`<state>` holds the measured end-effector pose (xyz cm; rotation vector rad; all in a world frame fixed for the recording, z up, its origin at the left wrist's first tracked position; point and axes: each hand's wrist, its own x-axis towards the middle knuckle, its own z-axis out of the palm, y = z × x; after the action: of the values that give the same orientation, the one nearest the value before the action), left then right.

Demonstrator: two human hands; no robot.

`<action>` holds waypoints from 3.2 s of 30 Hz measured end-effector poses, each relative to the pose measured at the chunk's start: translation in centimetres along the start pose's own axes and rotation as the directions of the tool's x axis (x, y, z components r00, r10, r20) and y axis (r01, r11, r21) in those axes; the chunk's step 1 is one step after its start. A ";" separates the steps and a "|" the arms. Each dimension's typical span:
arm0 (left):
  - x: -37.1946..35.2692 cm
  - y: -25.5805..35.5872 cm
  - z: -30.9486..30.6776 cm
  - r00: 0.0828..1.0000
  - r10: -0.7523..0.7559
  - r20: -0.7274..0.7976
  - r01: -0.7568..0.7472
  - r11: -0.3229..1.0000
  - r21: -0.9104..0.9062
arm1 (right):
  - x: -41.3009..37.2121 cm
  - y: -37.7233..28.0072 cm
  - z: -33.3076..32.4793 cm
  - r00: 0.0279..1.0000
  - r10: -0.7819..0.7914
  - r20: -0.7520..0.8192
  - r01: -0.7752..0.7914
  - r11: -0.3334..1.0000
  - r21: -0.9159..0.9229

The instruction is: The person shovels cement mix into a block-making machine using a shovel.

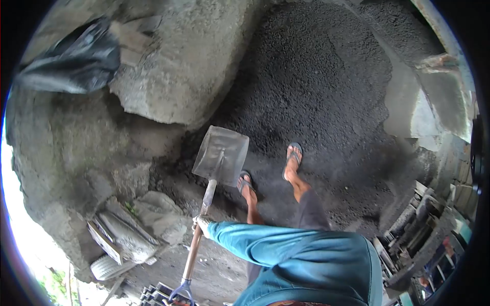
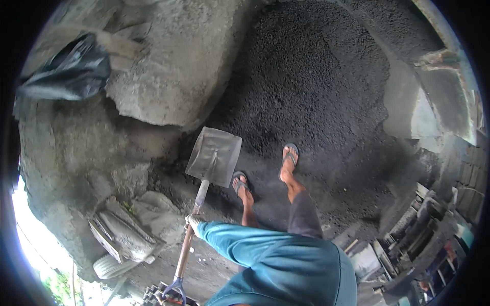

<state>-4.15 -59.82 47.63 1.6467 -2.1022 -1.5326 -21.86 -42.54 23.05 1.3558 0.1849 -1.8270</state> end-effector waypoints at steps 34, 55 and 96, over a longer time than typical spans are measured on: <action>-24.6 7.9 55.2 0.228 -0.210 0.951 0.074 0.977 0.198 | -57.0 -27.3 -40.9 0.046 -0.768 -0.638 0.832 -0.324 0.450; -0.9 2.5 39.9 0.248 -0.100 0.964 0.609 0.790 -0.075 | -32.3 -34.3 -24.9 0.367 -0.905 -0.215 0.903 0.292 0.316; -4.2 -2.5 49.3 0.629 -0.305 0.715 0.252 0.950 0.184 | -37.5 -29.6 -35.8 0.344 -0.742 -0.576 0.890 0.062 0.452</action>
<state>-28.89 -24.63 23.12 1.5853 -2.2934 -2.6351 -13.59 16.19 30.17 2.3334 0.4663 -2.9708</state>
